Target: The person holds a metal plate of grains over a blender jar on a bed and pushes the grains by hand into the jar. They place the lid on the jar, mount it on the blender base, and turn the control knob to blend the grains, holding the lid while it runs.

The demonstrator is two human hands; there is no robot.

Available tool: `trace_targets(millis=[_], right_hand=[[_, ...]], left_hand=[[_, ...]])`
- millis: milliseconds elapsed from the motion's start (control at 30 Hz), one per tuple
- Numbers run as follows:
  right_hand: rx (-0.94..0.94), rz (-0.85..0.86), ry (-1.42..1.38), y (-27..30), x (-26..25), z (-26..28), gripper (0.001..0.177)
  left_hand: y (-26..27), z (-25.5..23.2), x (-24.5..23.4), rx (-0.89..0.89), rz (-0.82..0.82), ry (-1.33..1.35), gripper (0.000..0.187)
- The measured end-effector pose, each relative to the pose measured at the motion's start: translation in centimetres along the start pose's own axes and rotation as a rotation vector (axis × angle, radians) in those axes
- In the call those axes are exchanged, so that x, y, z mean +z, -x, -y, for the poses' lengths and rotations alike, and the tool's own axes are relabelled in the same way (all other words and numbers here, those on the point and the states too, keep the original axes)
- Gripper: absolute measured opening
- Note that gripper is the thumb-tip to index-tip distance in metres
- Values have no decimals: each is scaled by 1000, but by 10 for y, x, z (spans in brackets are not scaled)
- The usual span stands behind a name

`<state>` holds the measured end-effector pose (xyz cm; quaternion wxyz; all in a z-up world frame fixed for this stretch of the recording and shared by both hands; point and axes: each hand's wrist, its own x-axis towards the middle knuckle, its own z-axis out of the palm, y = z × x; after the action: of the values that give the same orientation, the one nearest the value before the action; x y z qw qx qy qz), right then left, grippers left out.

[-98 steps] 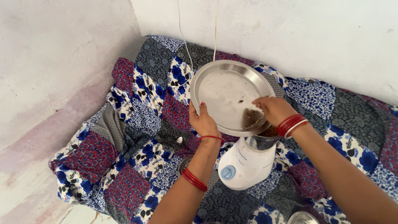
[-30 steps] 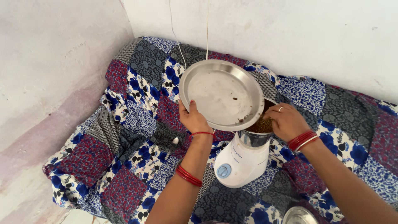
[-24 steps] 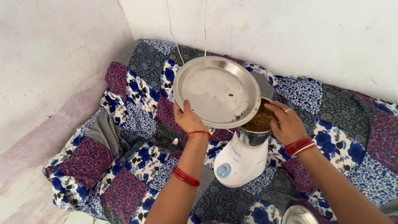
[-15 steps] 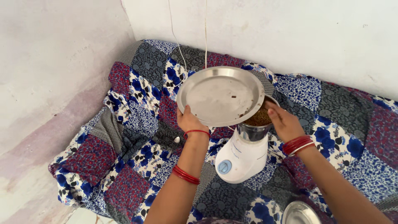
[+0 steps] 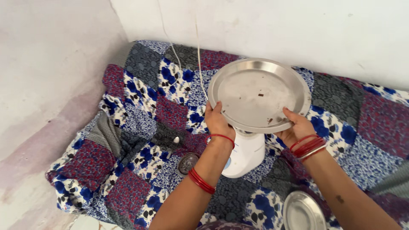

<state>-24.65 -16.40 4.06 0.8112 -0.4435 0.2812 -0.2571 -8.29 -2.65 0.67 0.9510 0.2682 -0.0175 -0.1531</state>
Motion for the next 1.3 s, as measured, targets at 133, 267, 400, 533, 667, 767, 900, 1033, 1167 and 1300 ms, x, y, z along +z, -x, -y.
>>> trace_targets(millis=[133,267,400,533,667,767,900,1033,1167,1300], right_hand=[[-84,-81,-78,8,-37,3,42],[-152,-103,-191,19,-76,8,44],[-177,-185,-310,25,-109,8,46],[-205,-213,-308,22,-141,6,47],[-186,-281,-296,23,-175,-3,49],[-222,-284,-324,25,-195,-12,49],[-207,-452,-377,26,-225,-31,49],[-228,-473,-404,30,-258,-58,51],[-207,-493,-382,37,-282,-84,54],[-73,-501,-356,50,-288,-98,64]], left_hand=[[15,29,10,-44,65,-151,38],[32,58,15,-88,168,-231,38],[49,87,26,-135,232,-272,45],[62,117,27,-122,349,-426,44],[70,156,13,-157,412,-539,43],[70,183,1,-214,471,-570,40],[80,213,-21,-402,437,-746,37],[93,241,-38,-704,324,-638,32],[111,258,-61,-707,289,-680,32],[127,266,-86,-675,226,-749,33]])
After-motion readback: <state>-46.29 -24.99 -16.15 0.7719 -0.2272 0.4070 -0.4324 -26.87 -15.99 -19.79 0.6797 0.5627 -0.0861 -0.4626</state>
